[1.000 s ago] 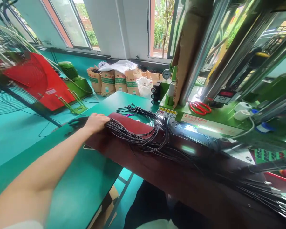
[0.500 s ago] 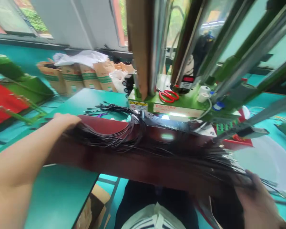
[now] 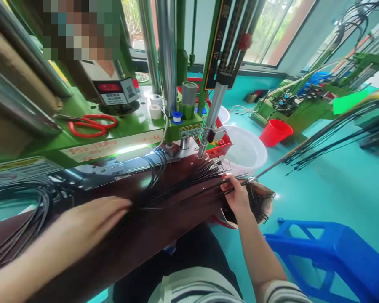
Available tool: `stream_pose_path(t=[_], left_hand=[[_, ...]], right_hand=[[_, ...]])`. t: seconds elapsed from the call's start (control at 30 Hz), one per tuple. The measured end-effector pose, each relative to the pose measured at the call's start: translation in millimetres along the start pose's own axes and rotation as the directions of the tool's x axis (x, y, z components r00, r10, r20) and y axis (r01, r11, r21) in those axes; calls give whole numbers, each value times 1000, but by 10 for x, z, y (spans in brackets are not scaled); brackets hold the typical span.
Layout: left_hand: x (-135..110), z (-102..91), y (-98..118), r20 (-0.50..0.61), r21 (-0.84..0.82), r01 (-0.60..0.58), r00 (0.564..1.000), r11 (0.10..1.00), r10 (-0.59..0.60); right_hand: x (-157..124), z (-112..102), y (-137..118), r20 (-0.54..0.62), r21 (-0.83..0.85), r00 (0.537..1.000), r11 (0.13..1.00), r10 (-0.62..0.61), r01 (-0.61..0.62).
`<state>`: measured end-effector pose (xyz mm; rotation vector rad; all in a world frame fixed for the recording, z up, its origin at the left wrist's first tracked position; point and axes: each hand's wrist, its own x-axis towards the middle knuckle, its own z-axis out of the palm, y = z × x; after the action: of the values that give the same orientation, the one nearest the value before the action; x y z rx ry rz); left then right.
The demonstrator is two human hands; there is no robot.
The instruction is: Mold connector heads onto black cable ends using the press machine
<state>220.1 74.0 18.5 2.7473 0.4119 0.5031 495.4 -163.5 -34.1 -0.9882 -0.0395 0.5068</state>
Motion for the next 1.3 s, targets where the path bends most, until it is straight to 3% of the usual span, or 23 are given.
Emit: stream_pose_path(t=[0.07,0.17,0.3,0.4,0.5,0.63,0.77,0.9,1.07,1.13,1.17,1.23,1.3], left_hand=[[381,372,281,128,13,-114,986,993,111],[858,790,684,269,200,-154,958,968,97],[1108,1038,921,337,368,-207,938,906,78],[1128,1090,913,345,351,-226,933,909,99],[1152,1109,862,343,265,-147,938,953,49],[1184,1051,799,325,-33,52,945,998,-39],[1112,885,855,255,-343,188,962,920,-102],[1002,829,1003,297,-389,184,953,903,-67],[938,948,1108,320,-459,171,947,872,-17],[885,958,1153,427,-575,269,904,772,3],[841,949,1181,518,-629,357,855,691,30],[718,918,1245,705,-660,560,691,501,157],[571,893,1318,789,-611,715,514,340,336]], right_hand=[[-46,-31,-14,10,-10,1000,1000,0,0],[-90,-78,-31,35,-8,999,1000,6,-6],[-73,-115,-13,50,-2,998,999,33,-33],[-36,-119,12,77,-9,996,999,34,-33],[-21,-118,27,97,4,995,1000,22,-23],[-36,-123,20,109,16,994,1000,21,-23],[-35,-94,-16,86,-5,994,998,66,-66],[-24,-17,-78,104,-8,991,996,84,-84],[-64,52,-192,212,-20,974,997,80,-78],[-79,65,-246,241,-112,969,993,52,-26],[-85,73,-273,269,-163,963,987,27,18],[-107,96,-321,387,-236,922,967,2,97],[-161,134,-344,567,-263,822,957,51,122]])
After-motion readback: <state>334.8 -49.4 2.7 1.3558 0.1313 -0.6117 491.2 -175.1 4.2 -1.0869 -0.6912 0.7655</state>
